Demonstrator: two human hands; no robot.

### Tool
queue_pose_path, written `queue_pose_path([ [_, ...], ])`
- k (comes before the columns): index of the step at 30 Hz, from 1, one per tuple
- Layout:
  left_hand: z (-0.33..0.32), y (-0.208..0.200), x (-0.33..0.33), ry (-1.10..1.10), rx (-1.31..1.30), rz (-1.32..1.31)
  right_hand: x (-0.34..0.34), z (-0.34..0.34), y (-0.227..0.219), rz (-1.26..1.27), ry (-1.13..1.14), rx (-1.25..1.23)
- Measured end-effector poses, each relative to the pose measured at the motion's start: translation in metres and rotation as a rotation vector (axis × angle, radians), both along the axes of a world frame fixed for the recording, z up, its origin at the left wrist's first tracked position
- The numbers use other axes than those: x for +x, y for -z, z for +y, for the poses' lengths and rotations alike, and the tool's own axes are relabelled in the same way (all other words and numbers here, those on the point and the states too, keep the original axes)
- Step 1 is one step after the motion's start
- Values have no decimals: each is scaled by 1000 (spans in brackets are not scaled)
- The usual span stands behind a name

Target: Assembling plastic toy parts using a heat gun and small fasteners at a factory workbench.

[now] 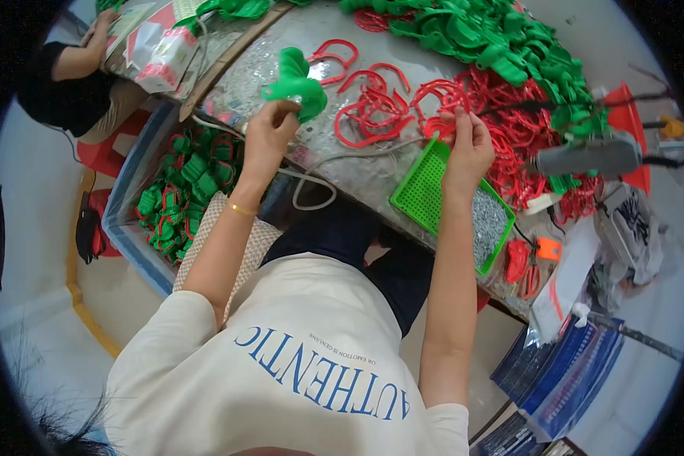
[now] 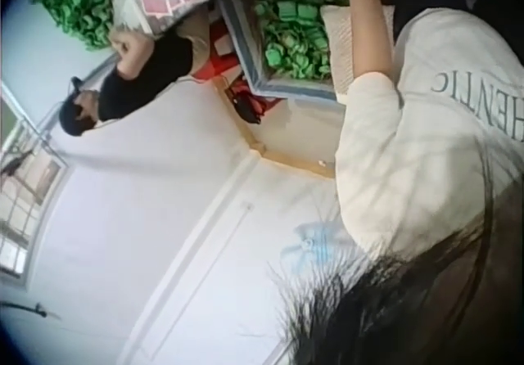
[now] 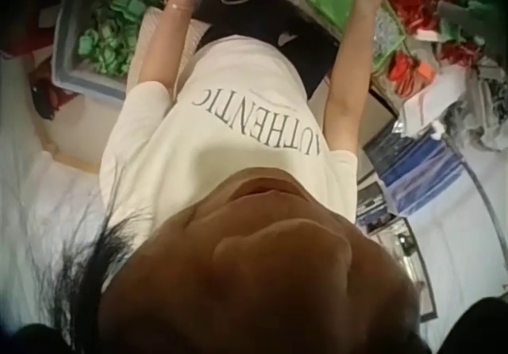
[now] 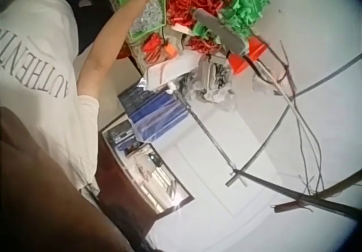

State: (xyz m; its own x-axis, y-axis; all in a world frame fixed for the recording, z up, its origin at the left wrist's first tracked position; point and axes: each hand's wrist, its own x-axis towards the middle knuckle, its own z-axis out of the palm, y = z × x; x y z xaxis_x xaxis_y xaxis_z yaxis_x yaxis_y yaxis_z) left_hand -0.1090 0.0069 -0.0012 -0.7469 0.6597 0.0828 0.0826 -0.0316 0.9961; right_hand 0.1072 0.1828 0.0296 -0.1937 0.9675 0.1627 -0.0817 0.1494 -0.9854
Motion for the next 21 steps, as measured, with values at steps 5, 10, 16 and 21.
queue_pose_path([
  [5,-14,-20,31,162,48,616,11,-32,-29,1,-209,-163],
  [10,-8,-19,58,298,117,767,18,-59,-25,-95,-338,-270],
  [16,-12,-24,85,234,213,743,37,-69,-19,-189,-328,-355],
  [21,-5,-13,99,437,362,-577,40,-74,-27,-42,-343,-261],
])
